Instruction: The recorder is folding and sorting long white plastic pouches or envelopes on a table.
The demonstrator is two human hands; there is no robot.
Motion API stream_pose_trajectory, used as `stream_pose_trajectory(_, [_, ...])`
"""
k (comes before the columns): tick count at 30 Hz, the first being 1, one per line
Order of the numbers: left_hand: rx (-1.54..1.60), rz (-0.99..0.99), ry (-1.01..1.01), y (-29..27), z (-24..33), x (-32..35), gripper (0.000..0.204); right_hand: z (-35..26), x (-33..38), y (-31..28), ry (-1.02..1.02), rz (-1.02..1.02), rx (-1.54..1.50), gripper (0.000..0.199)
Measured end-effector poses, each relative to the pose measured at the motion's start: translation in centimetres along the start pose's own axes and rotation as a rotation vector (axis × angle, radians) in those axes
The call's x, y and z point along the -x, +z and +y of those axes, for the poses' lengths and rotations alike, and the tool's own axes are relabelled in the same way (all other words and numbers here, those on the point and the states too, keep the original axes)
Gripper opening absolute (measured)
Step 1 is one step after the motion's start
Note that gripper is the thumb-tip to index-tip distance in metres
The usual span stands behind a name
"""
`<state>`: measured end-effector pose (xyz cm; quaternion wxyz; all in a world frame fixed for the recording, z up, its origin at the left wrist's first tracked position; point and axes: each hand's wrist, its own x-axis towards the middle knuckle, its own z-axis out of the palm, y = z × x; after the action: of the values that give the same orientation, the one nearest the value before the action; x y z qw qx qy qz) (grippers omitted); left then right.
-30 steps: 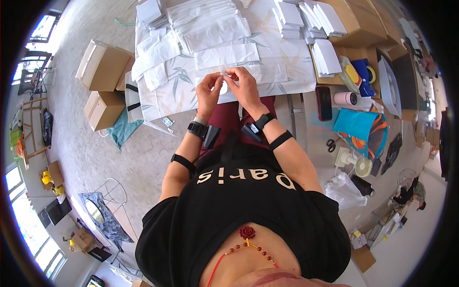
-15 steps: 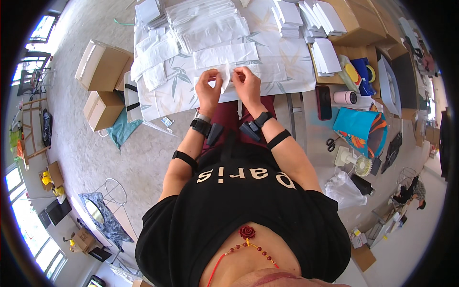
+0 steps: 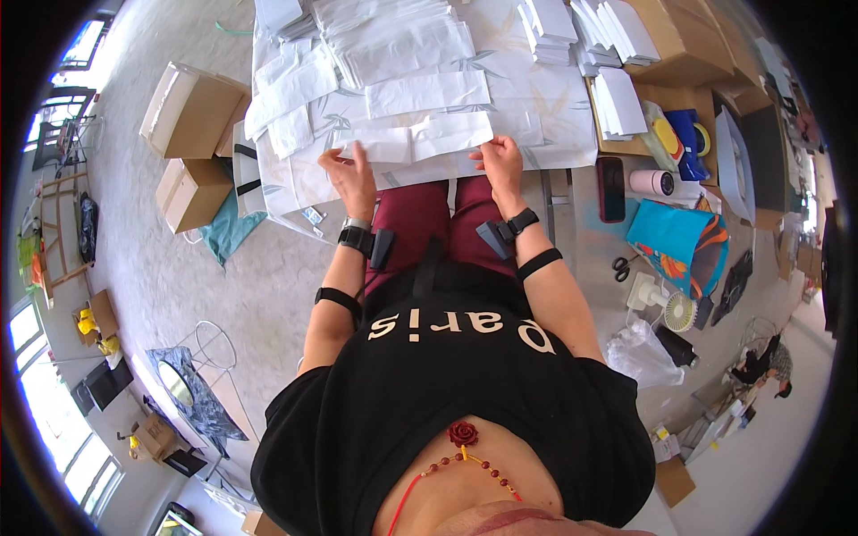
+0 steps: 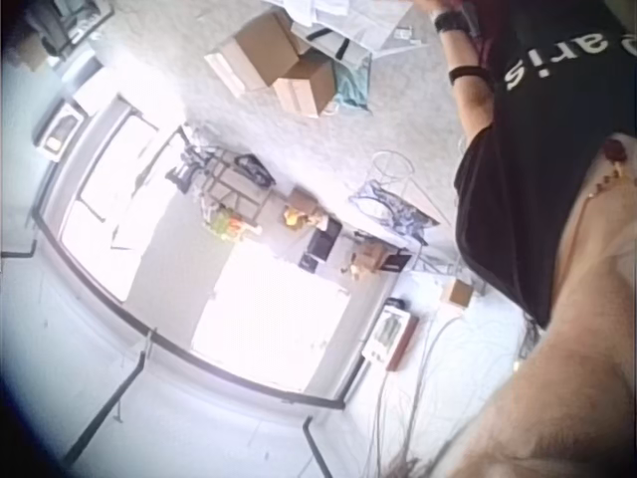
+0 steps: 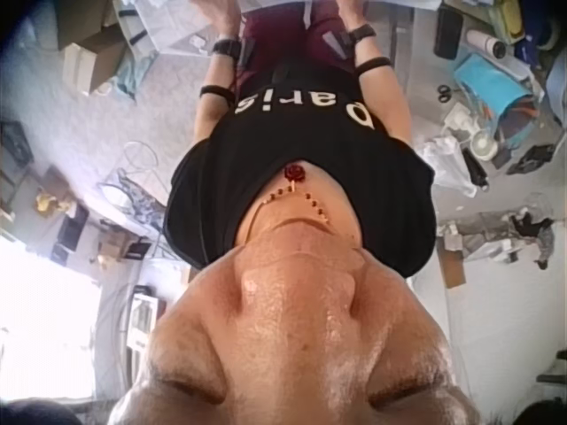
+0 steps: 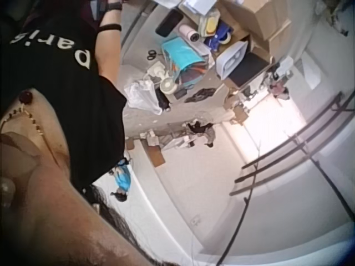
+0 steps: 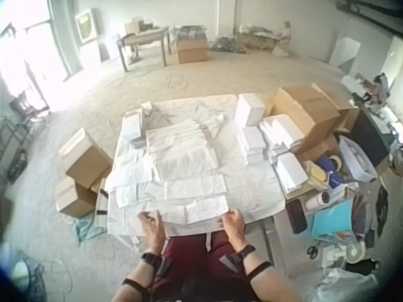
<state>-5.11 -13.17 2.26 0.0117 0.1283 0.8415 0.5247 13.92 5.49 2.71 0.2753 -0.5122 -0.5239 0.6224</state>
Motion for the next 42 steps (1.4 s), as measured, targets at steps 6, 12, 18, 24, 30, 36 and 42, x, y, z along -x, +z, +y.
stream_pose_trajectory(6, [-0.138, -0.094, 0.241, 1.5, 1.1, 0.9, 0.057, -0.8, -0.5, -0.1, 0.027, 0.019, 0.088, 0.021])
stream_pose_trajectory(12, [-0.081, -0.101, 0.214, 2.3, -0.1, 0.5, 0.049, 0.0, -1.0, -0.5, -0.056, 0.023, 0.168, 0.016])
stream_pose_trajectory(18, [0.114, -0.073, -0.106, 2.6, -1.3, -0.1, 0.045, 0.2, -0.8, -0.7, -0.096, 0.05, 0.176, 0.015])
stream_pose_trajectory(24, [0.191, -0.082, -0.086, 3.5, -2.4, -0.6, 0.046, 1.2, -1.6, -1.3, -0.324, 0.186, 0.489, 0.019])
stream_pose_trajectory(30, [0.193, -0.087, -0.107, 3.7, -1.8, -0.4, 0.041, 1.5, -1.7, -1.5, -0.334, 0.209, 0.566, 0.019])
stream_pose_trajectory(36, [0.138, -0.057, -0.017, 3.8, -1.8, -0.9, 0.043, 1.5, -1.7, -1.5, -0.331, 0.206, 0.554, 0.02])
stream_pose_trajectory(42, [0.145, -0.053, -0.021, 4.0, -2.1, -1.1, 0.041, 1.6, -1.7, -1.5, -0.313, 0.21, 0.558, 0.021])
